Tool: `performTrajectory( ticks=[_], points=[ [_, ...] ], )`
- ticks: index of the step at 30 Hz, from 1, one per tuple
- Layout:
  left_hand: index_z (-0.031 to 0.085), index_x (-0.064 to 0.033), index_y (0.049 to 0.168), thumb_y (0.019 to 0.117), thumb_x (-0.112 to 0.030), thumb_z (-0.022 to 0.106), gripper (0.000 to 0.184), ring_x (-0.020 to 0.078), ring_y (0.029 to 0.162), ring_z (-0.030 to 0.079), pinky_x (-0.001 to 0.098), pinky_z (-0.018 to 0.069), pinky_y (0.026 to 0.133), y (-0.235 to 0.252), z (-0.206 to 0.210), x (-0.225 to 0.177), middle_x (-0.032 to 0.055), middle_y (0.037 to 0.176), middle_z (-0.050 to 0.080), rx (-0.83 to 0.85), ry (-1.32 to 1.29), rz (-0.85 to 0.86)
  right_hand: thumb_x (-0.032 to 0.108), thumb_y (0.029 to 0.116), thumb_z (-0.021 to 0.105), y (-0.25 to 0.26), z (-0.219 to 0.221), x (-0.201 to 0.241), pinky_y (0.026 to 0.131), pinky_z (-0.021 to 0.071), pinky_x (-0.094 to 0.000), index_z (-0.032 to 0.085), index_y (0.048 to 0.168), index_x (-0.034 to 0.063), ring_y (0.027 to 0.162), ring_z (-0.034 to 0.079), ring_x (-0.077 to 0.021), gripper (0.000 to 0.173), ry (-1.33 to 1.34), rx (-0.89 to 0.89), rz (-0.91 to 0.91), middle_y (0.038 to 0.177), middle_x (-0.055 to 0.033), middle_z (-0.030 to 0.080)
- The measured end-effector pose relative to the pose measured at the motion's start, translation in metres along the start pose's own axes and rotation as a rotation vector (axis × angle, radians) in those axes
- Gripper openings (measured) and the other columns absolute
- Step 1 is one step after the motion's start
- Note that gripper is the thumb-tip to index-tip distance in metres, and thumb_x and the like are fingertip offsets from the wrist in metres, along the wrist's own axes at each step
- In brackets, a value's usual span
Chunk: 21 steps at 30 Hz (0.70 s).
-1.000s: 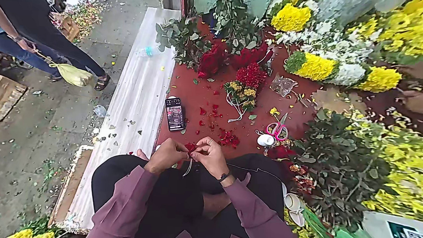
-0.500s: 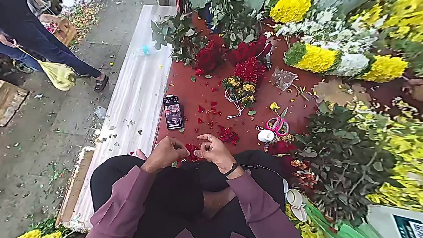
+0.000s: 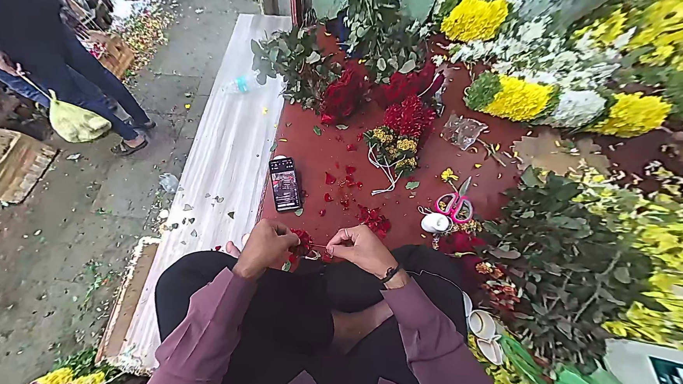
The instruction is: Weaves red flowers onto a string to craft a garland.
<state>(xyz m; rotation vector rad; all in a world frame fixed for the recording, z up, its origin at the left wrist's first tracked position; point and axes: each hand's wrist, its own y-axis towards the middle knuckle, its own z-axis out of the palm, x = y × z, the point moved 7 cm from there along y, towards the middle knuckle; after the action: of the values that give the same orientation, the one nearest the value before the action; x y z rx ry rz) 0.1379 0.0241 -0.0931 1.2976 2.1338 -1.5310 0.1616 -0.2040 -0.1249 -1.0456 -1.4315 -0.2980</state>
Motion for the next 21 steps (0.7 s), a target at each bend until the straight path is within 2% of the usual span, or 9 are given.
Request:
performTrajectory(
  ticks=[4, 7, 9, 10, 13, 15, 17, 19, 21],
  points=[
    [0.075, -0.0162, 0.075, 0.0831, -0.037, 0.072, 0.023, 0.0205, 0.073, 0.067, 0.0517, 0.0539, 0.067, 0.003, 0.000, -0.003, 0.0018, 0.073, 0.069, -0.055, 0.266, 0.047, 0.027, 0.0920, 0.074, -0.007, 0.018, 0.020, 0.076, 0.0581, -0.0263, 0.078, 0.092, 0.0098, 0.081, 0.068, -0.0041, 0.018, 0.054, 0.122, -0.163, 0.087, 0.0015, 0.074],
    [0.078, -0.0145, 0.085, 0.0821, -0.037, 0.075, 0.023, 0.0318, 0.094, 0.068, 0.0611, 0.0546, 0.083, -0.012, 0.027, -0.017, 0.0089, 0.089, 0.073, 0.267, 0.475, 0.220, 0.016, 0.0936, 0.073, -0.002, 0.014, 0.032, 0.077, 0.0587, -0.0282, 0.077, 0.093, 0.0043, 0.083, 0.068, -0.0093, 0.013, 0.232, 0.039, -0.298, 0.090, -0.0037, 0.073],
    [0.078, -0.0148, 0.085, 0.0859, -0.031, 0.079, 0.016, 0.0146, 0.083, 0.067, 0.0416, 0.0554, 0.077, -0.029, 0.045, -0.036, 0.0000, 0.084, 0.073, 0.535, 0.239, 0.497, 0.014, 0.0951, 0.072, 0.008, 0.013, 0.021, 0.076, 0.0583, -0.0279, 0.077, 0.097, 0.0022, 0.082, 0.068, -0.0092, 0.013, 0.323, 0.088, -0.279, 0.091, -0.0045, 0.073],
    [0.078, -0.0138, 0.087, 0.0891, -0.028, 0.078, 0.014, 0.0102, 0.090, 0.065, 0.0353, 0.0538, 0.083, -0.035, 0.045, -0.048, -0.0020, 0.089, 0.072, 0.595, 0.045, 0.606, 0.013, 0.0959, 0.071, 0.011, 0.015, 0.012, 0.076, 0.0579, -0.0270, 0.077, 0.098, 0.0016, 0.080, 0.067, -0.0076, 0.013, 0.384, 0.129, -0.243, 0.090, -0.0033, 0.073],
    [0.078, -0.0061, 0.092, 0.0947, -0.019, 0.073, 0.014, 0.0157, 0.093, 0.069, 0.0364, 0.0586, 0.086, -0.029, 0.016, -0.062, 0.0047, 0.095, 0.073, 0.316, -0.388, 0.630, 0.013, 0.0966, 0.063, 0.004, 0.032, -0.008, 0.067, 0.0519, -0.0189, 0.069, 0.103, 0.0040, 0.074, 0.059, -0.0003, 0.013, 0.607, 0.102, -0.170, 0.086, 0.0023, 0.067],
    [0.077, -0.0100, 0.088, 0.0936, -0.021, 0.075, 0.013, 0.0161, 0.089, 0.069, 0.0376, 0.0591, 0.084, -0.015, -0.002, -0.047, 0.0029, 0.091, 0.074, -0.010, -0.341, 0.500, 0.010, 0.0928, 0.071, 0.006, 0.041, 0.009, 0.056, 0.0482, -0.0204, 0.077, 0.097, 0.0017, 0.063, 0.059, -0.0030, 0.010, 0.634, 0.117, -0.145, 0.083, -0.0026, 0.074],
    [0.078, -0.0199, 0.083, 0.0894, -0.033, 0.073, 0.015, 0.0130, 0.092, 0.065, 0.0410, 0.0520, 0.088, -0.007, -0.006, -0.030, -0.0047, 0.086, 0.071, -0.207, -0.050, 0.366, 0.009, 0.0941, 0.072, 0.005, 0.043, 0.027, 0.059, 0.0531, -0.0230, 0.078, 0.097, 0.0004, 0.064, 0.063, -0.0051, 0.012, 0.525, 0.156, -0.244, 0.086, -0.0047, 0.076],
    [0.078, -0.0220, 0.083, 0.0873, -0.035, 0.072, 0.015, 0.0155, 0.093, 0.065, 0.0462, 0.0514, 0.087, -0.006, -0.003, -0.020, -0.0036, 0.086, 0.071, -0.205, 0.123, 0.249, 0.010, 0.0939, 0.073, 0.002, 0.043, 0.032, 0.063, 0.0556, -0.0245, 0.079, 0.096, 0.0008, 0.068, 0.066, -0.0059, 0.012, 0.433, 0.126, -0.302, 0.088, -0.0048, 0.077],
    [0.078, -0.0209, 0.084, 0.0856, -0.034, 0.073, 0.014, 0.0181, 0.089, 0.065, 0.0488, 0.0524, 0.083, -0.005, 0.000, -0.017, -0.0013, 0.085, 0.070, -0.159, 0.188, 0.203, 0.011, 0.0937, 0.073, -0.003, 0.039, 0.033, 0.078, 0.0601, -0.0278, 0.079, 0.097, 0.0011, 0.083, 0.072, -0.0076, 0.012, 0.380, 0.113, -0.325, 0.093, -0.0053, 0.078]
  ],
)
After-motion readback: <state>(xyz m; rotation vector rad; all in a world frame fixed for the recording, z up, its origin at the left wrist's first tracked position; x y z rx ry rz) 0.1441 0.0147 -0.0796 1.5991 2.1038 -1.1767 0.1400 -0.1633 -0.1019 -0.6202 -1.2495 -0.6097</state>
